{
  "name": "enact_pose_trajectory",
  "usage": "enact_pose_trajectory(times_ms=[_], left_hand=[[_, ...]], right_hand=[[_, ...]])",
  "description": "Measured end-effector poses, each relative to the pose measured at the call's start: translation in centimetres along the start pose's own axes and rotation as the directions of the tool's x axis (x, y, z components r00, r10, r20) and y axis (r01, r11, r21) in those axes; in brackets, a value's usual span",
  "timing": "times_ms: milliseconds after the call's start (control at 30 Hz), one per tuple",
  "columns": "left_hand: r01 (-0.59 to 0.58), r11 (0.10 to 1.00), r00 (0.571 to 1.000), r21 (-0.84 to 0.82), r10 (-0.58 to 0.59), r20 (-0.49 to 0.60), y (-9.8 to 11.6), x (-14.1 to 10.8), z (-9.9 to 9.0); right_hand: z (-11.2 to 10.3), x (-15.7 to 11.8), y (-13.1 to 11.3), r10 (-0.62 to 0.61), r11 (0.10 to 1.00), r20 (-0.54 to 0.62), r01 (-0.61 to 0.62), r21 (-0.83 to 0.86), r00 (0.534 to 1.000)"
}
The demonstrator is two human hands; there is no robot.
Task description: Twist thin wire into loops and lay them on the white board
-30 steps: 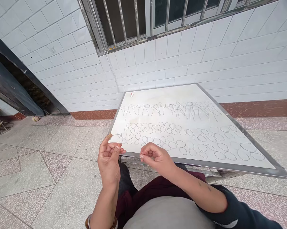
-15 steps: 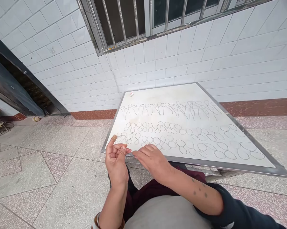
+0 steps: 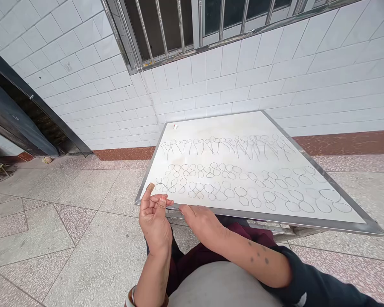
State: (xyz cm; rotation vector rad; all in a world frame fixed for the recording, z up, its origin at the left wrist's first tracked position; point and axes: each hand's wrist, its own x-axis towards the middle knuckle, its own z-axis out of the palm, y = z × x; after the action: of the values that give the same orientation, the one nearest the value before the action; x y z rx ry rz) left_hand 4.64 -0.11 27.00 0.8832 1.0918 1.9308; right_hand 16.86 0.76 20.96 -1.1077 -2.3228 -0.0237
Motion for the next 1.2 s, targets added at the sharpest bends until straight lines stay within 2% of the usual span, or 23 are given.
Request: enact_pose_trajectory(times_ms=[333,533,633,700,767,833,900,967,1067,1200], left_hand=[[-0.029,0.999,1.0,0.026,0.029,0.005,0.4,0.0,0.0],[-0.06,0.997,0.998,0.057,0.058,0.036,1.6,0.1,-0.4],[-0.038,0.994,0.994,0.104,0.026,0.108,2.3,0.3,-0.8],[0.01,0.991,0.982,0.135,-0.035,0.186,2.7,0.3,-1.0],[0.056,0.984,0.958,0.17,-0.101,0.27,2.8,0.1,-0.9],[0.086,0.975,0.929,0.207,-0.154,0.336,2.8,-0.1,-0.7],[0.112,0.965,0.907,0.238,-0.197,0.372,2.8,-0.4,-0.4],[0.138,0.959,0.896,0.247,-0.227,0.381,2.7,-0.6,-0.2],[0.158,0.959,0.902,0.235,-0.237,0.362,2.5,-0.7,-0.2],[0.18,0.95,0.896,0.255,-0.265,0.355,2.2,-0.6,-0.4]], right_hand=[[0.8,-0.5,0.0,-0.021,1.0,-0.019,0.022,0.022,1.0],[1.0,-1.2,1.1,-0.07,0.988,0.026,0.065,0.143,0.997],[-0.4,-1.2,2.7,0.038,0.949,0.099,-0.067,0.308,0.994],[-1.9,-0.6,3.5,0.205,0.853,0.108,-0.232,0.468,0.973],[-3.5,0.4,3.6,0.311,0.688,0.124,-0.313,0.655,0.942],[-4.6,1.4,3.0,0.276,0.441,0.212,-0.319,0.839,0.938],[-5.1,2.1,2.2,0.238,0.204,0.278,-0.328,0.922,0.931],[-5.0,2.4,1.5,0.252,0.067,0.292,-0.317,0.946,0.923],[-4.7,2.3,1.1,0.25,-0.004,0.278,-0.286,0.958,0.928],[-4.5,2.1,1.3,0.267,0.048,0.259,-0.281,0.958,0.928]])
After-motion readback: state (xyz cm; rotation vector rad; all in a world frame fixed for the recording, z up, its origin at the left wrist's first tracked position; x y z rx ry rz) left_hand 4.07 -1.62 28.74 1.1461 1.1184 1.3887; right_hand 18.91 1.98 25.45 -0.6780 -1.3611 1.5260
